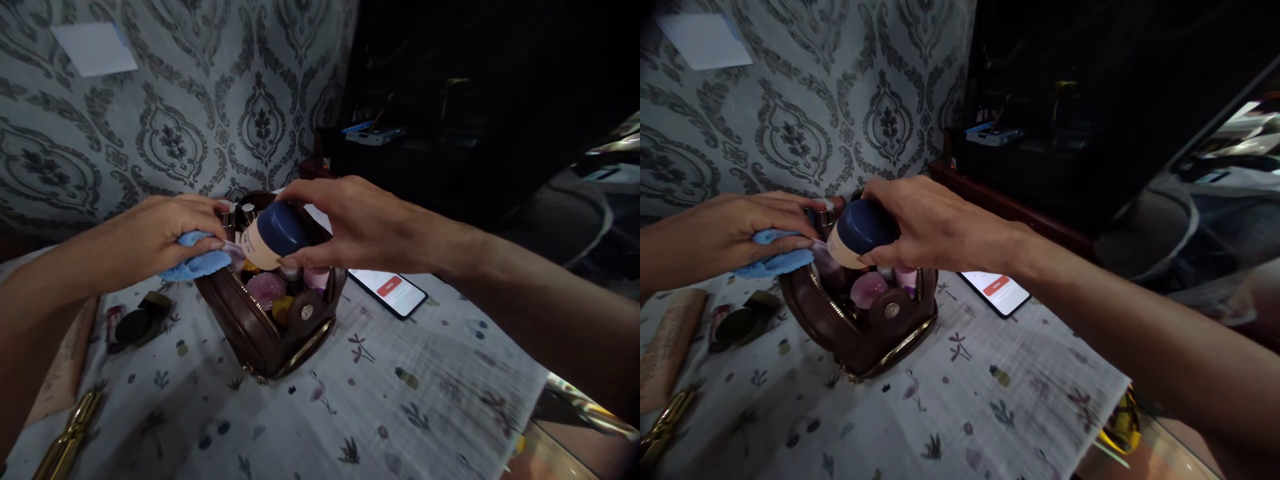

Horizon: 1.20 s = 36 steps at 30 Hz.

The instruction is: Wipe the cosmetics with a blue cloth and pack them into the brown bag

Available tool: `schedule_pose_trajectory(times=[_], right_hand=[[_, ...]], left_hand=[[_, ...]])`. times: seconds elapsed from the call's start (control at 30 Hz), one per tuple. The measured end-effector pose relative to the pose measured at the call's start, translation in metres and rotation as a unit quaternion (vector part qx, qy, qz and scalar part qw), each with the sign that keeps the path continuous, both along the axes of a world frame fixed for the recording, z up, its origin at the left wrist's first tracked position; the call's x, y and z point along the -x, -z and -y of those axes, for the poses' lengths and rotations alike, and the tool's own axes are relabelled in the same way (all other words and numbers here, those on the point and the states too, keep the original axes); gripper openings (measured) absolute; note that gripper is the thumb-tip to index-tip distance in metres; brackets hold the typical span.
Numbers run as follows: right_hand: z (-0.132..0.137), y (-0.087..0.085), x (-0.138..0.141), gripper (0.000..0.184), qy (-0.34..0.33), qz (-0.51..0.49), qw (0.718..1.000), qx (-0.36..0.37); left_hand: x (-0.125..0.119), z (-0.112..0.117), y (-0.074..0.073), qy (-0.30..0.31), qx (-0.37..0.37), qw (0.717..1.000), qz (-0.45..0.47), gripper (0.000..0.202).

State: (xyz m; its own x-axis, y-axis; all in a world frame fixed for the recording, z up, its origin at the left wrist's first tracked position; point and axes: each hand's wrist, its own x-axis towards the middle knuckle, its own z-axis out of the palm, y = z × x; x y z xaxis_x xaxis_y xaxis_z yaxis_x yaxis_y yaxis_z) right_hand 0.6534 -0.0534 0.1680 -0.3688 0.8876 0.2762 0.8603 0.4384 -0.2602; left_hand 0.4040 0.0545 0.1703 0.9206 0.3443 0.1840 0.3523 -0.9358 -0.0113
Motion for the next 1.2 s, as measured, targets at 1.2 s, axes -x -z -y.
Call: schedule_pose_trajectory(times=[1.2], right_hand=[[-0.027, 0.012, 0.034, 0.016, -0.09, 0.227, 0.965, 0.091]], left_hand=[[0.008, -0.019, 0.011, 0.046, 0.019, 0.997, 0.057, 0.035]])
